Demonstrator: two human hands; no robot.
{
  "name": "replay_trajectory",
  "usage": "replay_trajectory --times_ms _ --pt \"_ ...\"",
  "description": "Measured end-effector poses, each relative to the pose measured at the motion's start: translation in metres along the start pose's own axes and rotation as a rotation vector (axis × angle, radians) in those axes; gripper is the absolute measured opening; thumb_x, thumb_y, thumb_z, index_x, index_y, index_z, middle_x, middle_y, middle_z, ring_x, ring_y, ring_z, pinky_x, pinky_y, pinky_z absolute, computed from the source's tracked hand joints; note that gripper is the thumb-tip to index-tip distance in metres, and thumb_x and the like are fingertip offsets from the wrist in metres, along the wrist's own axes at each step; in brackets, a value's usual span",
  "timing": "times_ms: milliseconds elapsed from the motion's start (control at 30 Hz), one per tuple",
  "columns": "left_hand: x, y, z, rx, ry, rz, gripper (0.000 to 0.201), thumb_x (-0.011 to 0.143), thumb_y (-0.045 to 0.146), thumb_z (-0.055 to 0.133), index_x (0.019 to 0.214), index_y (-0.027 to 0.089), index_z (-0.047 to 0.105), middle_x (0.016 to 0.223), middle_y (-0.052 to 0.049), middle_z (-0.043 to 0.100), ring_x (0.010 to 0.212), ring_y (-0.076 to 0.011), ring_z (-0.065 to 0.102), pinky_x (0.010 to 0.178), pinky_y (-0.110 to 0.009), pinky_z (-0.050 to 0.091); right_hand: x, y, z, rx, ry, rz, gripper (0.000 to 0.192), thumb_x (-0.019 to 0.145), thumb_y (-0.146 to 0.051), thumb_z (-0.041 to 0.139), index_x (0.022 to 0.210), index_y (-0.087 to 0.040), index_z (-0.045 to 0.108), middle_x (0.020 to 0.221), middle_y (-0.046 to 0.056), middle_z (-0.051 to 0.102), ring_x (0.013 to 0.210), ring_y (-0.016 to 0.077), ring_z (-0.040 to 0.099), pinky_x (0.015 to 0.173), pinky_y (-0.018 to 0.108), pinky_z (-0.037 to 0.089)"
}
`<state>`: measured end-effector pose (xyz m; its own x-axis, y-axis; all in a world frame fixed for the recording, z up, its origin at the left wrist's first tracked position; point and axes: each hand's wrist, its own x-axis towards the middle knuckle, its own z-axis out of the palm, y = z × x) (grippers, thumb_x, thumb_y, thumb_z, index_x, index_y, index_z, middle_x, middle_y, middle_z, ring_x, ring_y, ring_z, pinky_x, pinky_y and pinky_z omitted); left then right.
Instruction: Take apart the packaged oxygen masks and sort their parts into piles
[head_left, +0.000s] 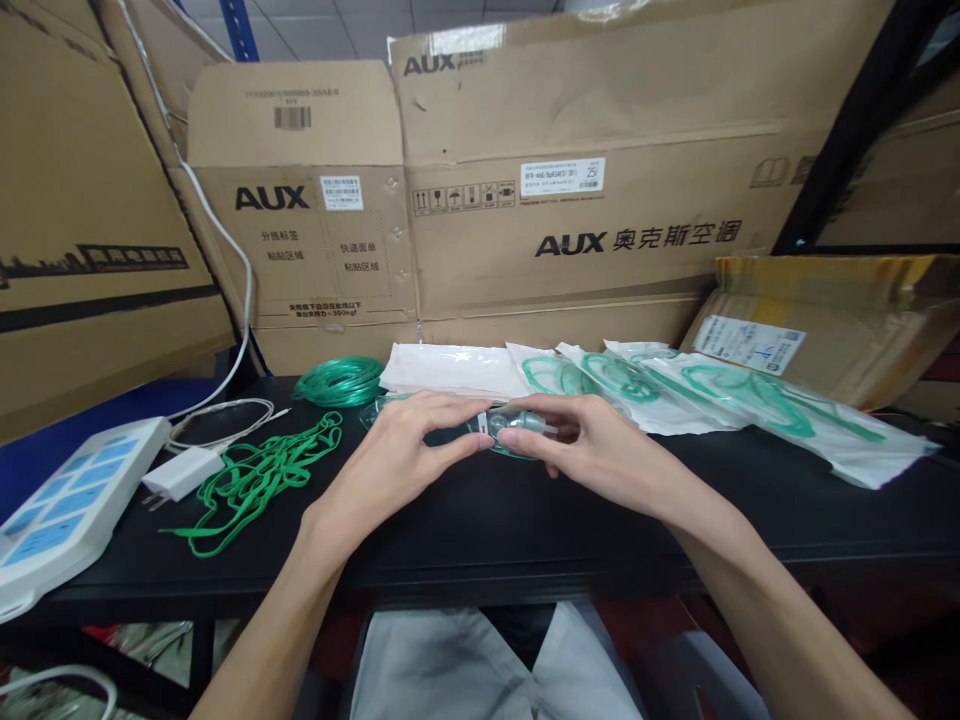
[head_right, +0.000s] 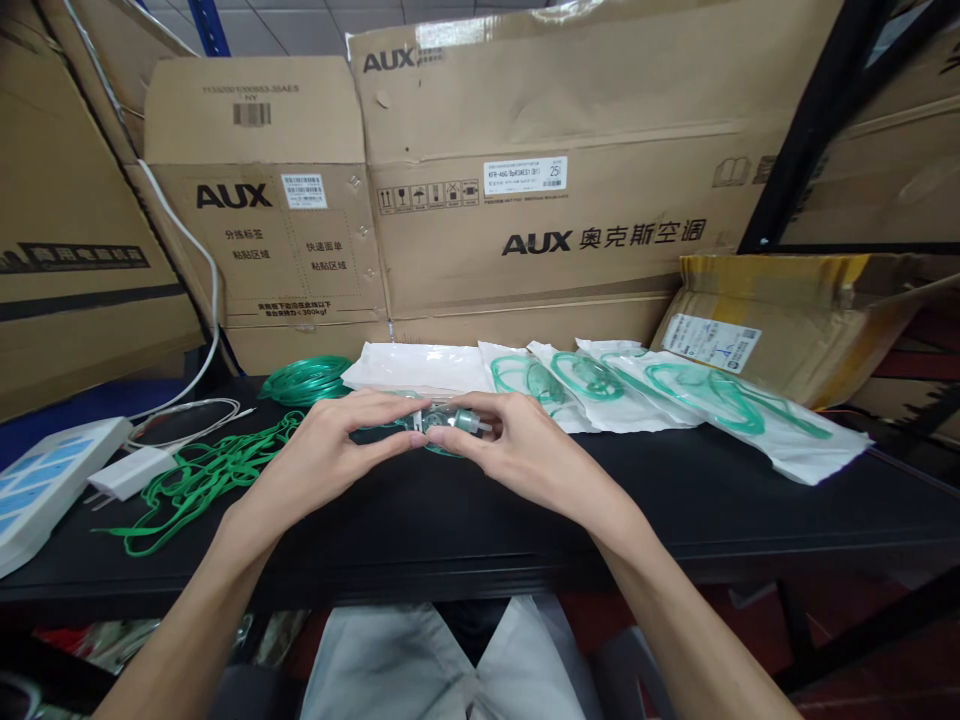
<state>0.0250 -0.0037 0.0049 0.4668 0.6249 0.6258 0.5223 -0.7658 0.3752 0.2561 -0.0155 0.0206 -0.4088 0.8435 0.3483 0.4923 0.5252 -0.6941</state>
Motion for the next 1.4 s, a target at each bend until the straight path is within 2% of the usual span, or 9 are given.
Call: replay_trajectory --times_ms 267,400,600,667,833,1033,1133,1233,1400 --pt "-0.001 -0.003 -0.002 -0.045 -0.036 -0.027 0.029 0.093 0.036 0.074 0.121 0.029 0.074 0.124 0.000 0.076 0.117 -0.0229 0.068 0.103 -0.033 0.050 0.001 0.004 0.002 -0.105 0.044 -0.038 0.033 0.094 -0.050 0.065 0.114 -0.025 0.076 0.097 0.001 0.076 0.073 0.0163 0.061 0.069 0.028 0.046" --pt "0.000 -0.004 -0.002 -0.033 -0.081 -0.040 0.026 0.094 0.032 0.073 0.120 0.029 0.073 0.123 0.001 0.075 0.117 -0.0219 0.067 0.103 -0.032 0.049 0.001 0.004 0.005 -0.153 0.027 -0.015 0.030 0.093 -0.048 0.066 0.111 -0.025 0.073 0.093 0.000 0.073 0.075 0.0174 0.060 0.069 0.029 0.043" --pt "0.000 -0.003 -0.003 -0.024 -0.040 -0.059 0.026 0.093 0.034 0.073 0.118 0.028 0.073 0.120 0.000 0.077 0.114 -0.0235 0.070 0.101 -0.033 0.051 0.001 0.004 0.005 -0.180 0.060 0.072 0.036 0.096 -0.055 0.060 0.105 -0.022 0.074 0.086 0.002 0.073 0.075 0.0198 0.062 0.069 0.031 0.043" --pt "0.000 -0.002 -0.005 -0.070 -0.024 -0.058 0.027 0.093 0.032 0.072 0.120 0.027 0.073 0.121 -0.001 0.076 0.113 -0.0233 0.070 0.101 -0.032 0.051 0.000 0.008 0.006 -0.213 0.025 0.068 0.033 0.093 -0.053 0.064 0.110 -0.025 0.072 0.092 0.002 0.073 0.083 0.0216 0.064 0.073 0.032 0.044" --pt "0.000 0.002 -0.009 -0.187 -0.027 -0.061 0.030 0.094 0.028 0.070 0.124 0.029 0.070 0.125 0.001 0.073 0.115 -0.0199 0.067 0.103 -0.029 0.049 -0.006 0.021 0.014 -0.249 -0.194 0.054 0.031 0.092 -0.043 0.069 0.121 -0.034 0.068 0.119 0.003 0.070 0.111 0.0265 0.063 0.092 0.036 0.046" --pt "0.000 0.003 -0.015 -0.232 -0.022 -0.080 0.018 0.095 0.031 0.070 0.112 0.026 0.070 0.119 -0.002 0.074 0.117 -0.0211 0.066 0.104 -0.032 0.048 -0.010 0.023 0.017 -0.226 -0.210 0.062 0.031 0.094 -0.043 0.066 0.123 -0.036 0.065 0.125 0.004 0.068 0.121 0.0286 0.059 0.098 0.039 0.045" --pt "-0.003 0.001 -0.025 -0.173 -0.019 -0.117 0.009 0.095 0.033 0.068 0.097 0.024 0.066 0.121 -0.004 0.073 0.120 -0.0226 0.065 0.106 -0.035 0.047 -0.010 0.022 0.015 -0.235 -0.227 0.048 0.028 0.095 -0.041 0.064 0.122 -0.035 0.064 0.123 0.004 0.068 0.121 0.0283 0.059 0.097 0.038 0.045" --pt "-0.016 -0.006 -0.036 -0.025 -0.081 -0.137 0.014 0.095 0.035 0.067 0.087 0.023 0.064 0.121 -0.005 0.072 0.117 -0.0240 0.065 0.103 -0.037 0.047 -0.011 0.020 0.015 -0.241 -0.235 0.041 0.028 0.096 -0.039 0.063 0.123 -0.034 0.062 0.125 0.005 0.067 0.122 0.0277 0.059 0.099 0.037 0.044" --pt "-0.059 -0.028 -0.045 0.134 -0.292 -0.220 0.019 0.098 0.039 0.061 0.088 0.025 0.069 0.125 -0.004 0.069 0.115 -0.0244 0.064 0.099 -0.037 0.049 -0.010 0.020 0.016 -0.262 -0.250 0.036 0.026 0.097 -0.037 0.062 0.122 -0.032 0.061 0.126 0.005 0.066 0.121 0.0277 0.058 0.099 0.038 0.044"
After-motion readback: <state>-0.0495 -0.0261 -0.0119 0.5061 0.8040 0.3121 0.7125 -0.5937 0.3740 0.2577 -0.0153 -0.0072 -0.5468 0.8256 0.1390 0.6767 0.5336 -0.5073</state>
